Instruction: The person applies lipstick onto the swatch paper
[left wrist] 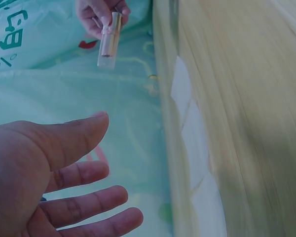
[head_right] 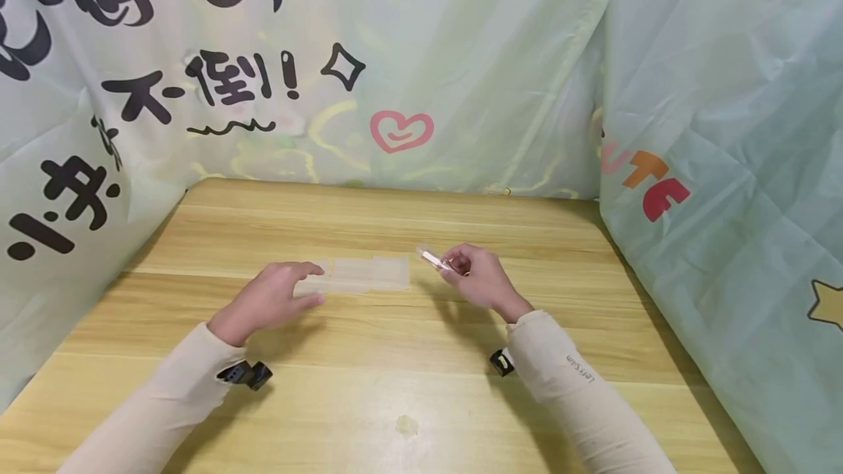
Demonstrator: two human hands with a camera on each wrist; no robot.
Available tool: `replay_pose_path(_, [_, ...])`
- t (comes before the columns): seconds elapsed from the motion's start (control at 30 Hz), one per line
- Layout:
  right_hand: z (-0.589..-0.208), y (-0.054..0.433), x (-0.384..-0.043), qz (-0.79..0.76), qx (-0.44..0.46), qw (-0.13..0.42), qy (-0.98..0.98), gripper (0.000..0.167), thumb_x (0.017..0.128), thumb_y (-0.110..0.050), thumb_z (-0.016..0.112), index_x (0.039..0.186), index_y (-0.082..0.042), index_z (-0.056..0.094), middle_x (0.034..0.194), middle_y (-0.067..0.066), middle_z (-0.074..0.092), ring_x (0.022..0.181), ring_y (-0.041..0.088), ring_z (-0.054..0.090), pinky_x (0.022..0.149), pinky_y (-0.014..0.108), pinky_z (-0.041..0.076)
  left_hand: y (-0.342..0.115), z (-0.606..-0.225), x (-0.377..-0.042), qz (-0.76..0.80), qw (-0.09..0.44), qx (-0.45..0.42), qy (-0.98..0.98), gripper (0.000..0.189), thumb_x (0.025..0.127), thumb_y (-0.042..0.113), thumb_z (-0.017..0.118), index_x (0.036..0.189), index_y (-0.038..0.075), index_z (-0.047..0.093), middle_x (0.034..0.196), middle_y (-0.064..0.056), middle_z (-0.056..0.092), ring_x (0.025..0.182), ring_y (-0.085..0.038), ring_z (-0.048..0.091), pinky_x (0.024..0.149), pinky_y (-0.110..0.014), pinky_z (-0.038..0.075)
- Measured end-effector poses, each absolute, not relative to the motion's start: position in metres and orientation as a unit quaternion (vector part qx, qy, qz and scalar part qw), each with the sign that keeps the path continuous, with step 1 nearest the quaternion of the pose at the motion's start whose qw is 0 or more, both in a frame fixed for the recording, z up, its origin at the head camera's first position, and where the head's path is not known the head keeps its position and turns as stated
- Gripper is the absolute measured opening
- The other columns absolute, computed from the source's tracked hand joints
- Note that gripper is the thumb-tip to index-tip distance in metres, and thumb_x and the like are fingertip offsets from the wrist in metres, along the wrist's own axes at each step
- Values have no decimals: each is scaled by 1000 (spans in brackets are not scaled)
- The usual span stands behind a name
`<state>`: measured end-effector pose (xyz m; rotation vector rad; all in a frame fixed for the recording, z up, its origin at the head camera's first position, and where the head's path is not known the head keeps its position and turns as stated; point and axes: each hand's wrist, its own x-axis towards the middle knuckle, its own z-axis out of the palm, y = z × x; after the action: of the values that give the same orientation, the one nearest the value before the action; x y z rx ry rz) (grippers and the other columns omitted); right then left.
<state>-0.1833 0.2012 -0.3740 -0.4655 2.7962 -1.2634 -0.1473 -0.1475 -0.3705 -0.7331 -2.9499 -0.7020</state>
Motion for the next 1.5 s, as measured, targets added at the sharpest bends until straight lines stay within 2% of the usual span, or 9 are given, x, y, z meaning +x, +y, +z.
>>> replay_pose_path(0.7, [-375,188,-170,-440,-169,15,882,18,87,-11,73,101,-4,64,88,3,66,81,19,63,70,34,53,-116,-363,-149,-227,11,-249,-942,44,88,28,74,122,2,63,120,-11,66,113,-30,60,97,-44,47])
replay_pose_path(1.03, [-373,179,-166,-463,-183,25,867,11,87,-8,73,92,-5,64,85,4,66,79,19,64,67,31,54,-101,-359,-150,-234,11,-269,-934,44,89,27,73,123,2,62,122,-12,65,115,-29,59,98,-43,47])
replay_pose_path(1.33, [-373,172,-162,-485,-187,35,854,10,87,-7,72,93,-4,64,85,6,64,77,21,61,68,30,53,-88,-360,-149,-252,39,-295,-921,43,86,24,76,121,1,63,119,-13,66,113,-30,60,98,-43,47])
replay_pose_path(1.5, [-375,167,-158,-506,-185,51,841,9,88,-7,71,93,-3,64,84,7,63,75,22,58,64,27,51,-81,-363,-148,-264,59,-311,-911,43,83,22,79,117,0,64,116,-13,67,111,-29,61,97,-42,48])
